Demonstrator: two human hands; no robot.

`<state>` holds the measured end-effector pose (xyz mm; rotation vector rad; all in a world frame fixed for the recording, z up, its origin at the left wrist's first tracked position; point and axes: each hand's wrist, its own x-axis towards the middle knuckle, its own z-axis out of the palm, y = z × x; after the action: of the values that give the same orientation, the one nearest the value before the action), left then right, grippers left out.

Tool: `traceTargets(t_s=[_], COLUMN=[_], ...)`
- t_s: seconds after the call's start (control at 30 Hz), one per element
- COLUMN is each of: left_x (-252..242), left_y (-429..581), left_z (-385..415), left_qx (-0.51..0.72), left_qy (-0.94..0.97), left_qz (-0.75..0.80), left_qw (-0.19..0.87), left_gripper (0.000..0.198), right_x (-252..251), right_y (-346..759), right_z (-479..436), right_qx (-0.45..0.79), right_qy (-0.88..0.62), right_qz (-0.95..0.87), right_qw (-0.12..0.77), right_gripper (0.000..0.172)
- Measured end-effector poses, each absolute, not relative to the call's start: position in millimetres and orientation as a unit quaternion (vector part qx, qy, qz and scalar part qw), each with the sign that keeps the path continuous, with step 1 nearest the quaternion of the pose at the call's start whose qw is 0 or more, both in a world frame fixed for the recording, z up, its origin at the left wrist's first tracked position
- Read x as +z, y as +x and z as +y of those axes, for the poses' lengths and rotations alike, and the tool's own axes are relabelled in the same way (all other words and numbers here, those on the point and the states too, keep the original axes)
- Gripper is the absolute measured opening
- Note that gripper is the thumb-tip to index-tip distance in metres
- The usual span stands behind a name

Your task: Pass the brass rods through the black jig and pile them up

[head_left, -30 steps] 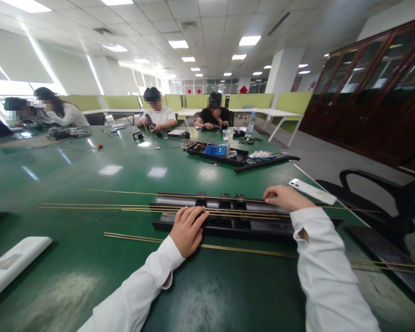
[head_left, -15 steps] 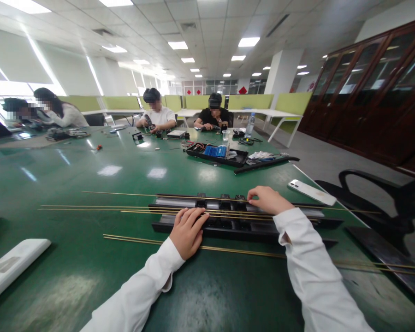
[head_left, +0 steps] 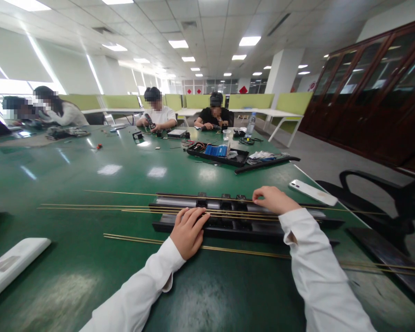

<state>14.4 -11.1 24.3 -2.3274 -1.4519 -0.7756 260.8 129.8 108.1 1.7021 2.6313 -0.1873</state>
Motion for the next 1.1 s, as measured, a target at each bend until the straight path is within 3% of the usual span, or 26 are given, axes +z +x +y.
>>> traceTargets(t_s=[0.53,0.73,1.1], left_x=[19.7,19.1,24.2], left_y=[7.2,6.9,16.4], left_z=[-10.9,-10.2,-9.6], left_qx=[-0.266,-0.273,-0.268], left_qy=[-0.808,-0.806,-0.807], left_qz=[-0.506,-0.503,-0.506], left_qw=[0.144,0.150,0.145], left_gripper=[0.047,0.047,0.047], right_x=[100.9,97.0,107.2], right_y=[285.8,288.8,239.0], right_z=[141.8,146.7,119.7], right_qx=[-0.101,-0.099,-0.028], right_qy=[0.553,0.552,0.547], right_qz=[0.826,0.826,0.836], right_qw=[-0.036,-0.048,-0.003], right_gripper=[0.014,0.019,0.021])
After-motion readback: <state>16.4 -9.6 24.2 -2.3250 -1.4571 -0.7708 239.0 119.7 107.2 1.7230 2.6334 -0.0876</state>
